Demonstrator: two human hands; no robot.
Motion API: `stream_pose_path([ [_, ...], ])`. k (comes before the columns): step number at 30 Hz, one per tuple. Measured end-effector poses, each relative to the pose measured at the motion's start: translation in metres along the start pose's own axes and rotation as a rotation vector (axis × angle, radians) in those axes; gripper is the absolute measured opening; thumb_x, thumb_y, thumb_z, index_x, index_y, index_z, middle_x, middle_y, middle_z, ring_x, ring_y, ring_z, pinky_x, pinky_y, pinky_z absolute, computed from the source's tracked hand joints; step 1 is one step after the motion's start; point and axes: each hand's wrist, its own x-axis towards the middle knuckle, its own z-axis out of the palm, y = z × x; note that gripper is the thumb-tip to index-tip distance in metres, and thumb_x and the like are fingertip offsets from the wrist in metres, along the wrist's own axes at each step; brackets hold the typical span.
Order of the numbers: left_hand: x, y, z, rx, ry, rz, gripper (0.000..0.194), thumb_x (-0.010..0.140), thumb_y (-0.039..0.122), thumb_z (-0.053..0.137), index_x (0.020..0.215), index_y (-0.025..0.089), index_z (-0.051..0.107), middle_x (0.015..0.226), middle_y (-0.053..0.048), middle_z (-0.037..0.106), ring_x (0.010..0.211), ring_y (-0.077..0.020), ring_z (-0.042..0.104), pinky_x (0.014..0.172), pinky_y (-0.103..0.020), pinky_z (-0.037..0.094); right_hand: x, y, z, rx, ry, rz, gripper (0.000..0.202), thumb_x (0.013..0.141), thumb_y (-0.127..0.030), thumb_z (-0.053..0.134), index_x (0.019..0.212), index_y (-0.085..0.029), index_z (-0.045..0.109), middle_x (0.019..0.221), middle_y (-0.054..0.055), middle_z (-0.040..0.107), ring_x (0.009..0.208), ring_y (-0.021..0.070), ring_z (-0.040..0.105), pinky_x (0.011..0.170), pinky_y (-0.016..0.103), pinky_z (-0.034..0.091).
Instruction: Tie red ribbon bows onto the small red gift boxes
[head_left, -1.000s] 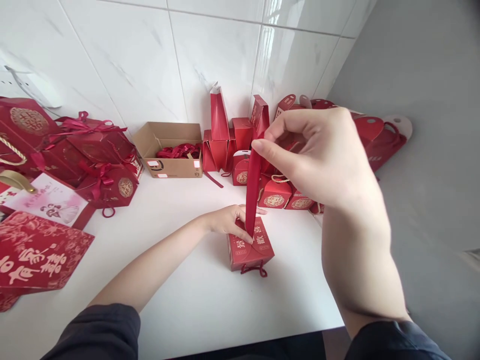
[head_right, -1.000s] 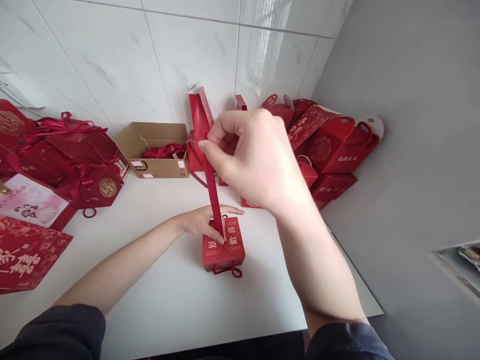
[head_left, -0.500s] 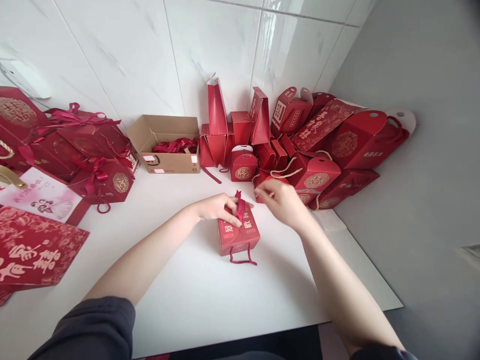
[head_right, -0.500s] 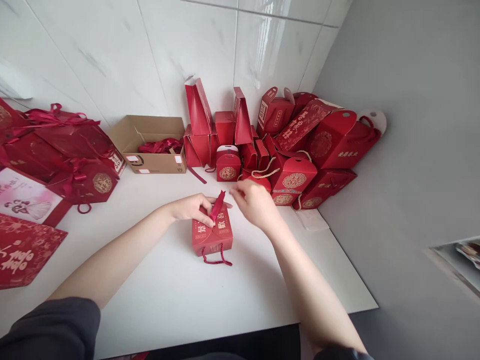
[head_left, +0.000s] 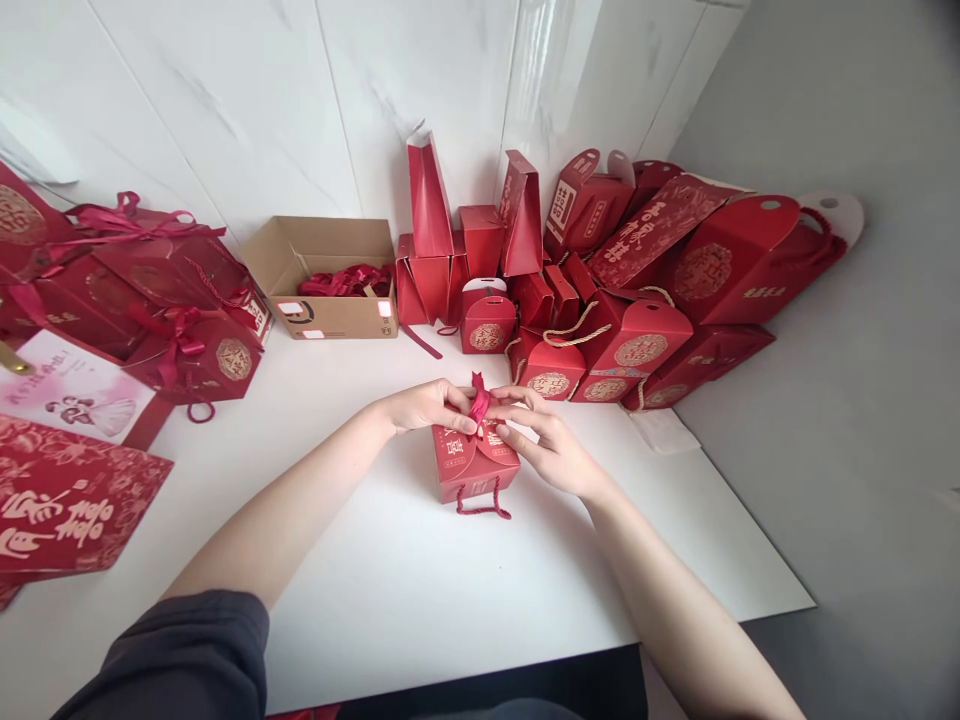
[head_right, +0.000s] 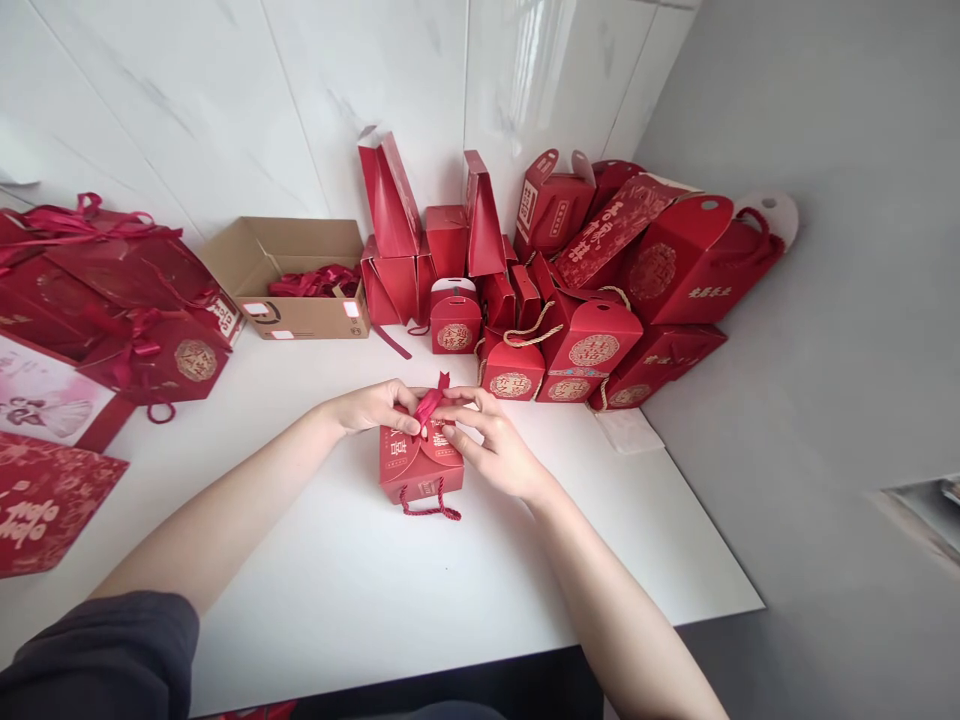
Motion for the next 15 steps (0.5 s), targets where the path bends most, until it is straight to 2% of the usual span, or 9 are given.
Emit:
stream_pose_path([
  [4,0.000,0.002,0.005,0.001,-0.061,0.025,0.018,0.071,0.029,0.082,0.085,0.018,0.080,0.092,-0.007,0.075,0.104,-0.0234,0.067,0.101,-0.037,0.046,-0.002,-0.001,0.001,-0.039,0.042,-0.020,0.036,0.099,-0.035,0.048,0.134,-0.033,0.058,0.142,0.009,0.045,0.135,0.0265,0.042,0.115,0.049,0.034],
  [7,0.001,0.003,0.011,-0.008,-0.138,0.032,0.016,0.069,0.028,0.083,0.082,0.019,0.080,0.088,-0.005,0.075,0.095,-0.0210,0.069,0.097,-0.034,0.048,-0.003,-0.005,-0.002,-0.086,0.066,-0.064,0.038,0.100,-0.033,0.046,0.137,-0.034,0.055,0.140,0.009,0.046,0.133,0.0258,0.043,0.114,0.048,0.036],
  [9,0.002,0.003,0.015,-0.005,-0.172,0.014,0.015,0.069,0.029,0.083,0.081,0.019,0.080,0.088,-0.004,0.075,0.089,-0.0200,0.070,0.092,-0.033,0.051,-0.003,-0.006,-0.003,-0.107,0.011,-0.063,0.037,0.100,-0.035,0.046,0.136,-0.033,0.056,0.145,0.009,0.043,0.137,0.0265,0.039,0.113,0.049,0.036],
  [12,0.003,0.003,0.017,0.010,-0.192,-0.026,0.018,0.071,0.031,0.082,0.083,0.018,0.080,0.089,-0.005,0.075,0.087,-0.0202,0.069,0.086,-0.033,0.053,-0.003,-0.005,-0.002,-0.112,-0.103,-0.035,0.038,0.098,-0.039,0.050,0.135,-0.032,0.057,0.157,0.008,0.030,0.147,0.0295,0.026,0.117,0.055,0.028],
  [15,0.004,0.002,0.017,0.018,-0.190,-0.025,0.017,0.071,0.031,0.082,0.083,0.018,0.079,0.091,-0.005,0.074,0.091,-0.0203,0.068,0.088,-0.033,0.052,-0.001,-0.006,-0.003,-0.005,-0.185,-0.021,0.035,0.097,-0.036,0.054,0.130,-0.032,0.060,0.163,0.005,0.020,0.151,0.0295,0.018,0.118,0.056,0.025],
])
